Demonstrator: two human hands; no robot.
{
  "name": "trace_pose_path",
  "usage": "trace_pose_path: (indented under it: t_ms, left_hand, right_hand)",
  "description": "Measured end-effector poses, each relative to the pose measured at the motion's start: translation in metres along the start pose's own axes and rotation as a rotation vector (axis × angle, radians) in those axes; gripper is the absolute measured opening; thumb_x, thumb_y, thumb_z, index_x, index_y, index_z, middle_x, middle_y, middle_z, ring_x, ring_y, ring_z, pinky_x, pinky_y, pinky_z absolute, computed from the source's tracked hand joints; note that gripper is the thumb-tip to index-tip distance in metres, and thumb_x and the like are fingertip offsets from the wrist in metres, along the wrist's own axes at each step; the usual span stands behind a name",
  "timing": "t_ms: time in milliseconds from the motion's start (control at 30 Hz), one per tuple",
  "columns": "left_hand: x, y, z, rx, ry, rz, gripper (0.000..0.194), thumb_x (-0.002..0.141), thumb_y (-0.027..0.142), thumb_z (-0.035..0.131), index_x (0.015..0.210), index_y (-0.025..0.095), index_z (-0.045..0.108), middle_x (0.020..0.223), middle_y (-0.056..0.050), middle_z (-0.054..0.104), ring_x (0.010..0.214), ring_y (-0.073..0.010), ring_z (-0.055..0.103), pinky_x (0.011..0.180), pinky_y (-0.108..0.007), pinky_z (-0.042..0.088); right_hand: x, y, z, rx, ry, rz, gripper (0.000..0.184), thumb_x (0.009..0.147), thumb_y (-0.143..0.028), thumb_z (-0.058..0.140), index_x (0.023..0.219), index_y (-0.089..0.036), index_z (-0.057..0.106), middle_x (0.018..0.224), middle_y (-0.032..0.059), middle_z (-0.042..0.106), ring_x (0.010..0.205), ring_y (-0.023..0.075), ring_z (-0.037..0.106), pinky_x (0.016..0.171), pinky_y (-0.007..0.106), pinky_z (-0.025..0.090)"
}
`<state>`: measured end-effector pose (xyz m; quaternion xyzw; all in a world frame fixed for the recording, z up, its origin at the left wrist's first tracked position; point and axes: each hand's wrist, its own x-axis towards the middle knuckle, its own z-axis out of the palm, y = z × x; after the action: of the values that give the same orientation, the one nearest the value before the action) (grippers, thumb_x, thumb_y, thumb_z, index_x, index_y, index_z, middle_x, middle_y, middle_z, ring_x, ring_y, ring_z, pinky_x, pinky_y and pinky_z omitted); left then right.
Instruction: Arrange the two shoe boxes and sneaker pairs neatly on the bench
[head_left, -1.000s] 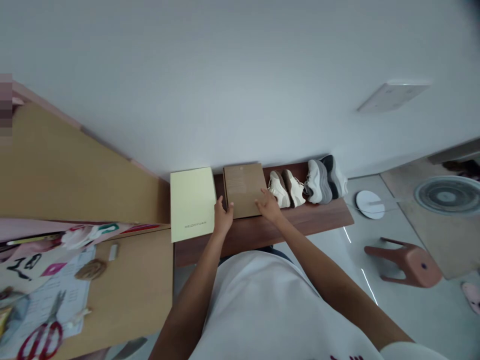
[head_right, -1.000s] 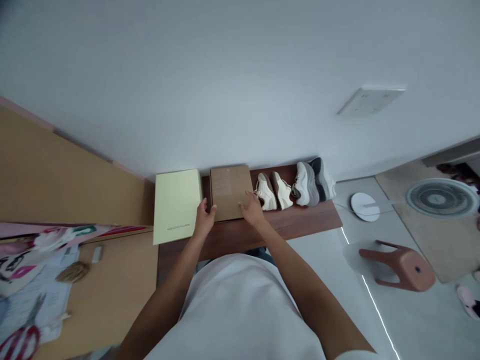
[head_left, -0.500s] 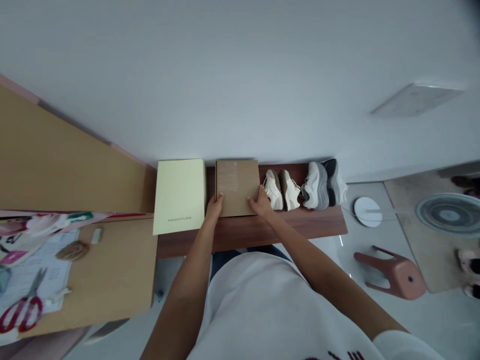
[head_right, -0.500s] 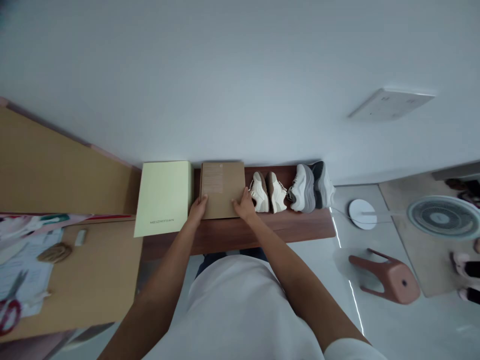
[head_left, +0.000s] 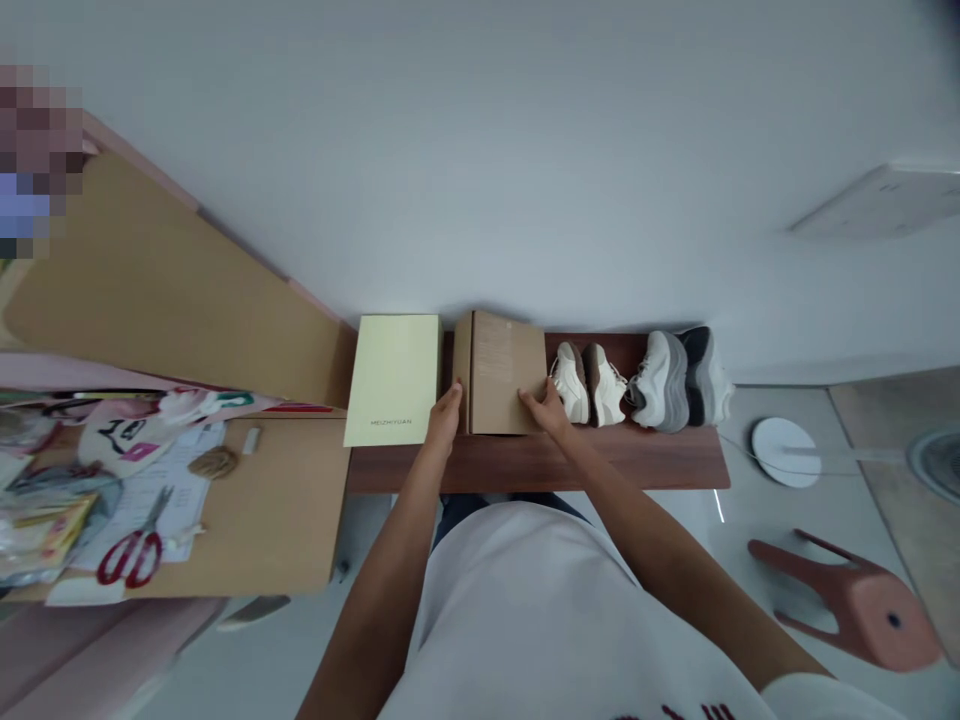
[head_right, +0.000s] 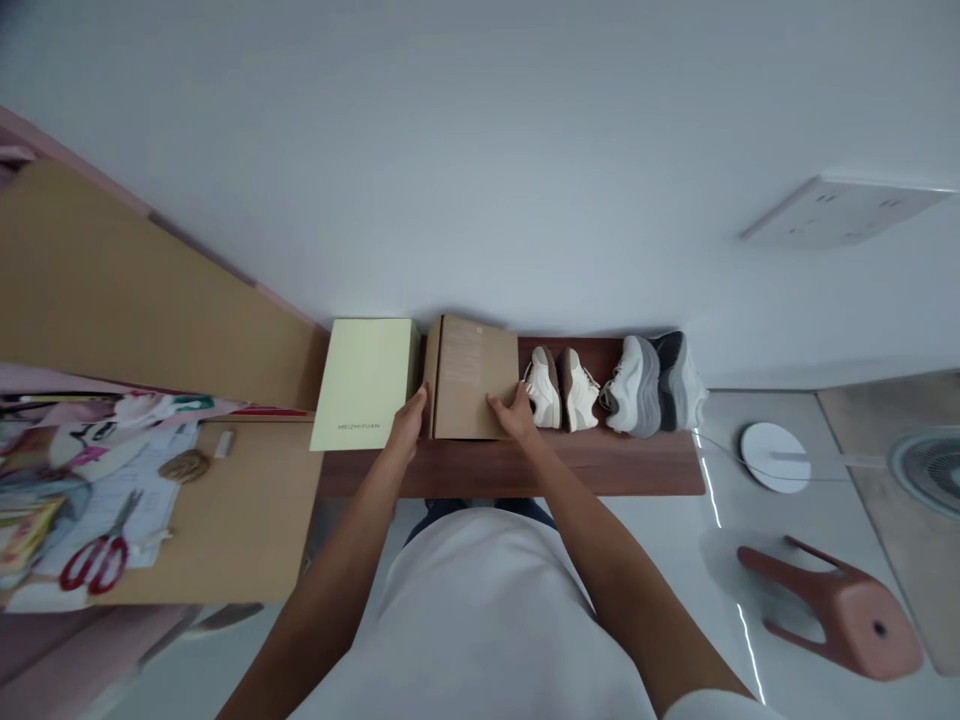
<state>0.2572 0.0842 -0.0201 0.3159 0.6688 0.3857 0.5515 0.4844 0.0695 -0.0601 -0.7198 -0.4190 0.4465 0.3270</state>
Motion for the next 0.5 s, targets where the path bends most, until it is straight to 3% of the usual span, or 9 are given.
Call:
trace_pose_path:
  t_ms: [133, 300, 367, 500]
  left_hand:
    - [-0.019, 0.004, -0.009, -0.011, 0.042, 0.046, 0.059, 0.088, 0.044, 0.072, 0.142, 0.023, 0.059, 0.146, -0.009, 0.060, 0.143, -0.0242, 0.048, 0.119, -0.035, 0.037]
    - [-0.035, -0.001, -0.014, -0.164, -0.150, -0.066, 0.052, 0.090, 0.053, 0.068, 0.128, 0.018, 0.069, 0.131, -0.014, 0.070, 0.129, -0.0279, 0.062, 0.110, -0.042, 0.048]
    - [-0.037, -0.002, -0.013, -0.190, -0.158, -0.085, 0.054, 0.089, 0.056, 0.067, 0.129, 0.020, 0.068, 0.127, -0.014, 0.072, 0.126, -0.0279, 0.064, 0.107, -0.043, 0.051]
    - [-0.037, 0.000, -0.008, -0.193, -0.167, -0.079, 0.055, 0.089, 0.056, 0.067, 0.132, 0.022, 0.066, 0.125, -0.014, 0.073, 0.123, -0.0272, 0.066, 0.106, -0.044, 0.052]
  right_hand:
    - [-0.004, 0.004, 0.011, 0.003, -0.044, 0.027, 0.088, 0.089, -0.066, 0.053, 0.158, -0.017, 0.028, 0.157, 0.0150, 0.044, 0.152, 0.0249, 0.033, 0.127, 0.045, 0.022]
    - [-0.016, -0.001, 0.029, -0.026, -0.106, 0.127, 0.084, 0.093, -0.073, 0.038, 0.154, -0.015, 0.039, 0.161, 0.0169, 0.038, 0.157, 0.0252, 0.020, 0.127, 0.048, 0.016]
    - [-0.023, -0.005, 0.034, -0.025, -0.132, 0.150, 0.086, 0.093, -0.074, 0.035, 0.156, -0.016, 0.037, 0.164, 0.0159, 0.034, 0.158, 0.0252, 0.015, 0.128, 0.049, 0.014]
    - [-0.034, -0.014, 0.034, 0.013, -0.201, 0.027, 0.079, 0.096, -0.073, 0.033, 0.157, -0.022, 0.035, 0.161, 0.0116, 0.040, 0.157, 0.0249, 0.018, 0.128, 0.052, 0.016]
